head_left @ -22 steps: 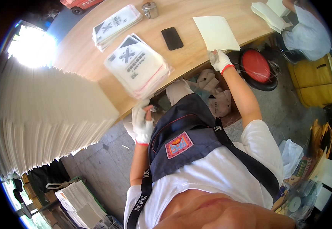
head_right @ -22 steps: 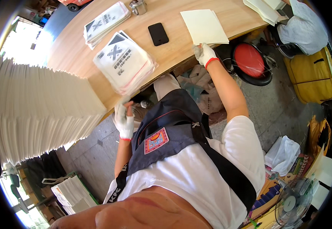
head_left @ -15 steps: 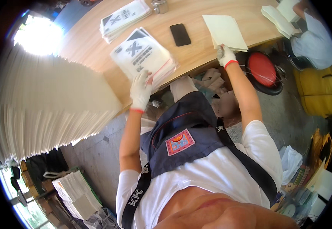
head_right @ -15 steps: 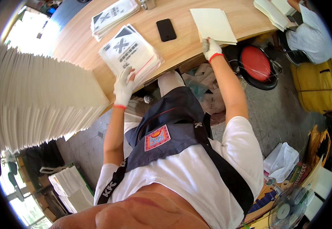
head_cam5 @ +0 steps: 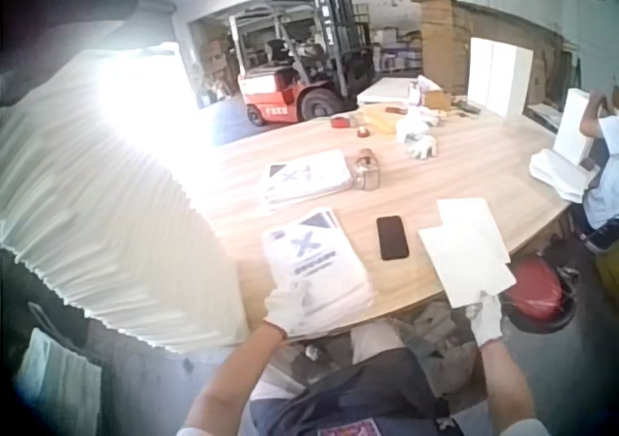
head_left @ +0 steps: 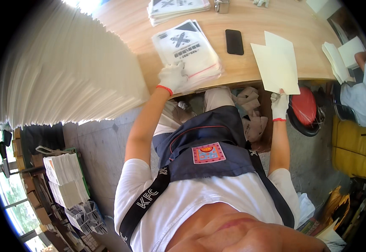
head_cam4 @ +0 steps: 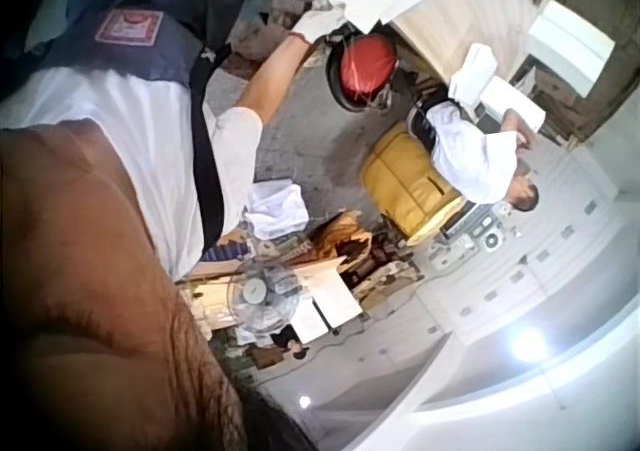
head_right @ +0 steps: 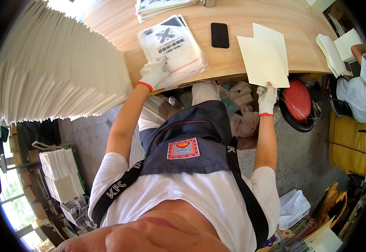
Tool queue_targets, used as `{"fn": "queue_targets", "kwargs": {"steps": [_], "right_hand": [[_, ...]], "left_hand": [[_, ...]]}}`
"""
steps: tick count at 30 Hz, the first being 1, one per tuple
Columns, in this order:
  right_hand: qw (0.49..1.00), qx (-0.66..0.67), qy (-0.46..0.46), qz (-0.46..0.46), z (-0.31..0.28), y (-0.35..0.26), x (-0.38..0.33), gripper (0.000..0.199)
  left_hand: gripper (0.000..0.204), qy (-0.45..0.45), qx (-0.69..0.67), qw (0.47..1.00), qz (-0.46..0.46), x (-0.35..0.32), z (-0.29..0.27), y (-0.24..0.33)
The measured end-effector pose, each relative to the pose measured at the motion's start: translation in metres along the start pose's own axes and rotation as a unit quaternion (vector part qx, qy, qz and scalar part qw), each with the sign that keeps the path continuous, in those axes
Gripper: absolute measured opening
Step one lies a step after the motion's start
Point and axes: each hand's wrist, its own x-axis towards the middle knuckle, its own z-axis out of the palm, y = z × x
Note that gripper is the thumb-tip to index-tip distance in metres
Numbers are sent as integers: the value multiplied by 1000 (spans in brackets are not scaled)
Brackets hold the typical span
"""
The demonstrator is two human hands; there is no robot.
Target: The person stands at a wooden table and repeatedly picks up stacks of white paper, separates them, and places them into a new pile. The person wears white gloves and a KFC apron. The task involves repetitive handling of paper stacks without using any tools.
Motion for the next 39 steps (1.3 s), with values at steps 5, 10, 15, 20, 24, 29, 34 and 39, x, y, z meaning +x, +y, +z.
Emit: {"fn": "queue_targets", "kwargs": {"steps": [5, 10, 15, 20, 24, 29, 34, 39], "right_hand": [[995, 15, -92, 45, 63, -37, -60, 38], [930, -46, -275, 238, 58, -28, -82, 47], [929, 7, -190, 318, 75, 10, -108, 37], [955, 75, -121, 259, 65, 44, -124, 34], [959, 94, -53, 261, 100, 31, -146, 28], [961, 70, -74, 256, 105, 38, -149, 22], [960, 42, -113, 251, 125, 32, -169, 12], [956, 23, -129, 264, 131, 19, -186, 14]], "left_hand": [[36, 16, -33, 999, -13, 1, 8, -6], [34, 47, -94, 994, -15, -1, 14, -13], [20, 141, -119, 983, 1, -11, 34, -25], [11, 166, -191, 967, -4, -9, 21, -24], [19, 141, -305, 942, 15, -6, 8, -28], [28, 127, -324, 935, 65, -13, 8, -26], [36, 234, -342, 909, 52, -39, 26, 4], [36, 292, -812, 469, -188, -37, 65, 70]]}}
